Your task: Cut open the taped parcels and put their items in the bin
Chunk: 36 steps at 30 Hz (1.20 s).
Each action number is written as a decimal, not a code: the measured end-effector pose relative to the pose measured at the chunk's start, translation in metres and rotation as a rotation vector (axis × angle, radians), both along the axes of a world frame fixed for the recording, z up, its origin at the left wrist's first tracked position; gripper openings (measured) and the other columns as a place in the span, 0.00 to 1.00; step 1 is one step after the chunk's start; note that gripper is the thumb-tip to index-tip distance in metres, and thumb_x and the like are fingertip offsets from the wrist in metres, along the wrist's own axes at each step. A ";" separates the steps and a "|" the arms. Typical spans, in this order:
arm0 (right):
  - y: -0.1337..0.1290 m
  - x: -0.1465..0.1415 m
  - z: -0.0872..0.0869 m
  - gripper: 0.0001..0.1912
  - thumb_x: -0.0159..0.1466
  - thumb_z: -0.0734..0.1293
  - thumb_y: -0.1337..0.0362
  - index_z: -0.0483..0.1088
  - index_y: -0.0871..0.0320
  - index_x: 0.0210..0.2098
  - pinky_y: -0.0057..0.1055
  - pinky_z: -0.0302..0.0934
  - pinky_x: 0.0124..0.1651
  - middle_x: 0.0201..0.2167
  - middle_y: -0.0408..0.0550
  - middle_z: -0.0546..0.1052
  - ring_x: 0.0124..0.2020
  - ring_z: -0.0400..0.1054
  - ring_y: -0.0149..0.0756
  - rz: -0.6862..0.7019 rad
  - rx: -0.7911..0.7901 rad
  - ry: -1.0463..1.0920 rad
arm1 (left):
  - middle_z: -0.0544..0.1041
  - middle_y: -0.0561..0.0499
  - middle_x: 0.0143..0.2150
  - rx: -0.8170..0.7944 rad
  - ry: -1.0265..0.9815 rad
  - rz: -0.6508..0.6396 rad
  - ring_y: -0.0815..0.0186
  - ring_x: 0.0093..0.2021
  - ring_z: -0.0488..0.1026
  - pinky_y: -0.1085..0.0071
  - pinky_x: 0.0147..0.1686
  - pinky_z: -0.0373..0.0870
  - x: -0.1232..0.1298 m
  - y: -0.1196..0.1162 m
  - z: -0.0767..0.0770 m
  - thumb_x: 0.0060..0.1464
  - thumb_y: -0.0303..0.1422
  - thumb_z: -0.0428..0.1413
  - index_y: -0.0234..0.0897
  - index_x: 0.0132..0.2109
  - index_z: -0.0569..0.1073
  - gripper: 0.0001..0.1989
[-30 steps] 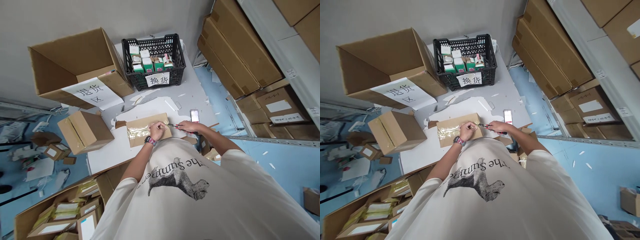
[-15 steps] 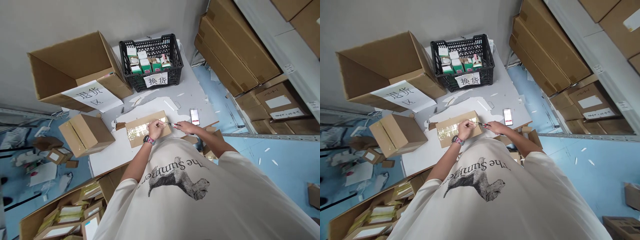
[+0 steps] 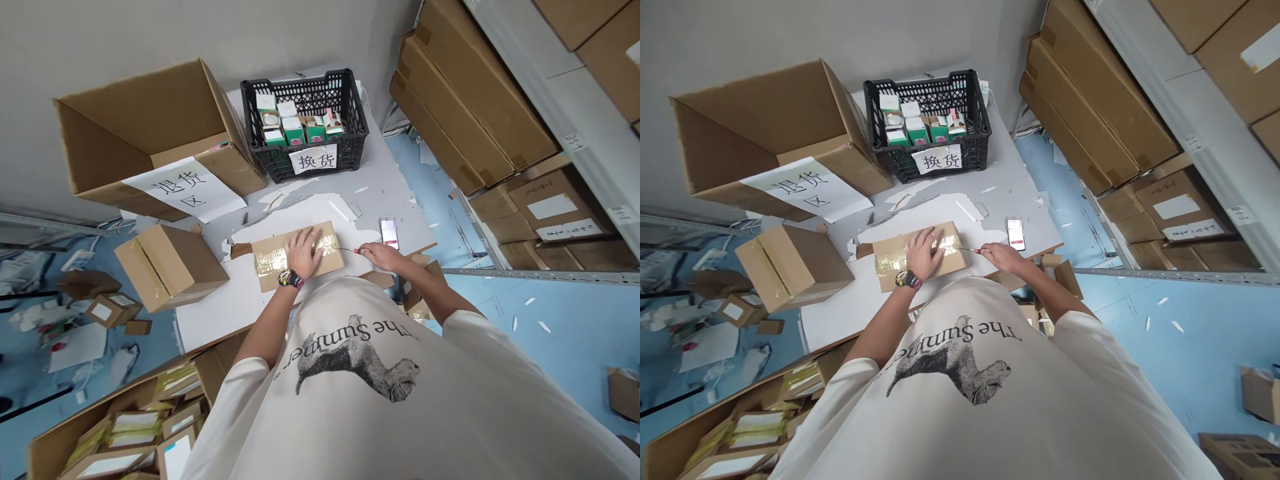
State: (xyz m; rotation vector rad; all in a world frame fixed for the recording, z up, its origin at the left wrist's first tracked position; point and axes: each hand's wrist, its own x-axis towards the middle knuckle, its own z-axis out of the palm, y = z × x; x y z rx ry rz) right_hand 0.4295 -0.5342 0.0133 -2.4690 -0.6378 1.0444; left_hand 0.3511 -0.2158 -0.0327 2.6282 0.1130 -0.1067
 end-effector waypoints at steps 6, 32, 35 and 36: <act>-0.029 -0.012 0.014 0.28 0.89 0.52 0.51 0.81 0.55 0.55 0.34 0.63 0.46 0.54 0.58 0.87 0.53 0.79 0.51 -0.089 -0.080 0.003 | 0.63 0.41 0.89 0.076 0.029 -0.053 0.32 0.87 0.56 0.31 0.84 0.45 0.009 0.010 -0.014 0.71 0.49 0.62 0.50 0.86 0.69 0.41; 0.031 -0.025 0.002 0.29 0.88 0.56 0.50 0.71 0.52 0.79 0.42 0.63 0.57 0.67 0.65 0.77 0.64 0.70 0.59 0.186 -0.159 -0.457 | 0.71 0.29 0.82 0.128 0.016 -0.256 0.32 0.76 0.66 0.37 0.80 0.56 0.040 0.027 -0.020 0.80 0.48 0.51 0.40 0.83 0.74 0.34; 0.031 -0.022 0.004 0.28 0.88 0.56 0.50 0.72 0.52 0.78 0.43 0.63 0.57 0.67 0.65 0.77 0.64 0.70 0.59 0.186 -0.157 -0.471 | 0.71 0.30 0.81 0.146 0.019 -0.259 0.32 0.76 0.66 0.35 0.79 0.56 0.040 0.027 -0.020 0.80 0.48 0.50 0.42 0.83 0.73 0.34; 0.033 -0.020 0.004 0.28 0.87 0.57 0.50 0.73 0.53 0.78 0.43 0.63 0.57 0.67 0.65 0.77 0.64 0.70 0.59 0.187 -0.165 -0.469 | 0.71 0.31 0.81 0.154 0.018 -0.259 0.32 0.76 0.66 0.35 0.79 0.56 0.040 0.027 -0.019 0.80 0.48 0.50 0.42 0.83 0.73 0.34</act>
